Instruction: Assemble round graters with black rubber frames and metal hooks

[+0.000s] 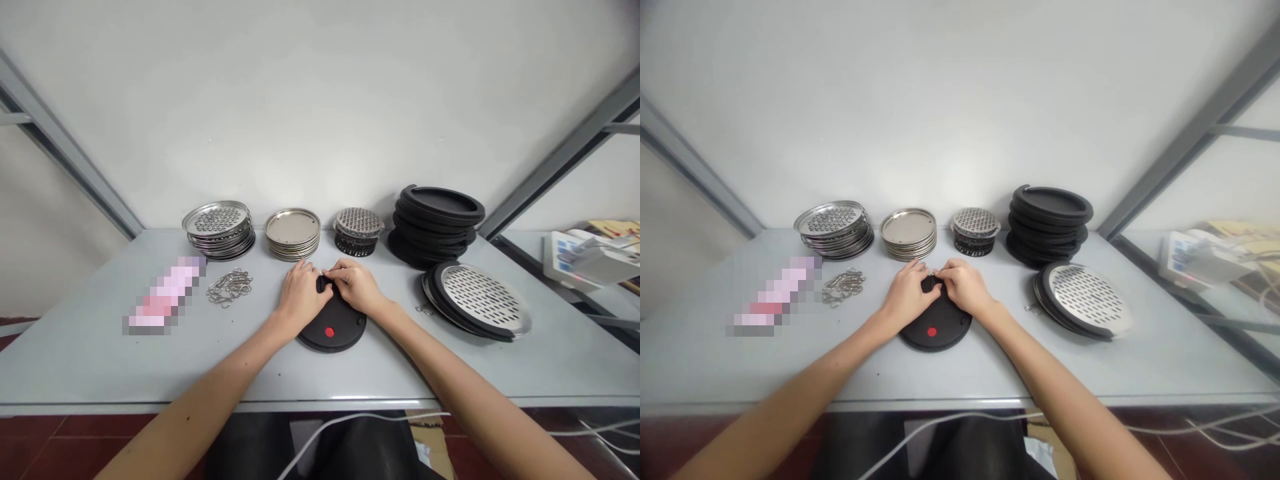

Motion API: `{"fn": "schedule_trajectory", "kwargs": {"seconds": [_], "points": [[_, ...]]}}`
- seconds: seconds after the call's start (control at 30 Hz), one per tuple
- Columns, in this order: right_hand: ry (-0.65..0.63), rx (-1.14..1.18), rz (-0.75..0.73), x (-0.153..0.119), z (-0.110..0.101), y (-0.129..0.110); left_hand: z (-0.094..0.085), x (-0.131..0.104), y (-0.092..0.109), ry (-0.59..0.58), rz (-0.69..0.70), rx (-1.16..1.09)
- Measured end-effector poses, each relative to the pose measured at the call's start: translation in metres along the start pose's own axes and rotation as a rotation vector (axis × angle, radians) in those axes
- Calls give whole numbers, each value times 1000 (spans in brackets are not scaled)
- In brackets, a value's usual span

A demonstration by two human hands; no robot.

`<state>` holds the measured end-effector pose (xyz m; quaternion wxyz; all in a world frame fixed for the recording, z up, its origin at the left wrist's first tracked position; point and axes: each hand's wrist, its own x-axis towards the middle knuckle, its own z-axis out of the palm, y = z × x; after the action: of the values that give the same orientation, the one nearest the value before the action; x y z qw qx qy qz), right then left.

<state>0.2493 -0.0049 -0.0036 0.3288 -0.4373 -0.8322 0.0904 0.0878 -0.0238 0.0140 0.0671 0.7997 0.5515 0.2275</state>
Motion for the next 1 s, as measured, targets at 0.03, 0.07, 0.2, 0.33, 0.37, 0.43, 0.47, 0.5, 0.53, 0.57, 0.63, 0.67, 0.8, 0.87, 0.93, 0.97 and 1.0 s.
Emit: {"fn": "schedule_trajectory", "kwargs": {"seconds": [0.03, 0.07, 0.2, 0.33, 0.37, 0.43, 0.47, 0.5, 0.53, 0.57, 0.63, 0.67, 0.8, 0.87, 0.93, 0.97, 1.0], "points": [[0, -12, -3, 0, 0, 0, 0, 0, 0, -2, 4, -2], [-1, -26, -6, 0, 0, 0, 0, 0, 0, -3, 7, -3], [-7, -72, -34, 1, 0, 0, -2, 0, 1, -17, 11, -13], [-9, -63, -42, 2, -1, -2, -3, 0, 2, -20, -6, -28], [-8, -60, -41, 2, -1, -3, -3, -1, 2, -16, -11, -29], [-4, -58, -42, 3, -1, -4, -4, 0, 2, -9, -14, -30], [-1, -55, -44, 3, -1, -5, -4, 0, 3, -10, -11, -31], [2, -51, -48, 3, -1, -5, -5, 0, 3, -12, -9, -32], [7, -45, -51, 4, -1, -6, -5, 1, 4, -16, -10, -34], [12, -37, -54, 4, 0, -5, -6, 1, 4, -21, -13, -37], [19, -22, -57, 4, 0, -5, -8, 1, 5, -29, -19, -40], [21, -17, -59, 4, 0, -4, -8, 1, 6, -29, -20, -41], [15, -20, -59, 4, 1, -3, -10, 2, 5, -27, -14, -47], [14, -38, -53, 3, 2, -4, -9, 2, 5, -37, -25, -54], [16, -55, -44, 3, 2, -4, -8, 2, 4, -44, -38, -62], [18, -60, -39, 2, 2, -5, -8, 2, 3, -45, -38, -67], [17, -63, -36, 2, 2, -5, -8, 2, 3, -45, -35, -73]]}}
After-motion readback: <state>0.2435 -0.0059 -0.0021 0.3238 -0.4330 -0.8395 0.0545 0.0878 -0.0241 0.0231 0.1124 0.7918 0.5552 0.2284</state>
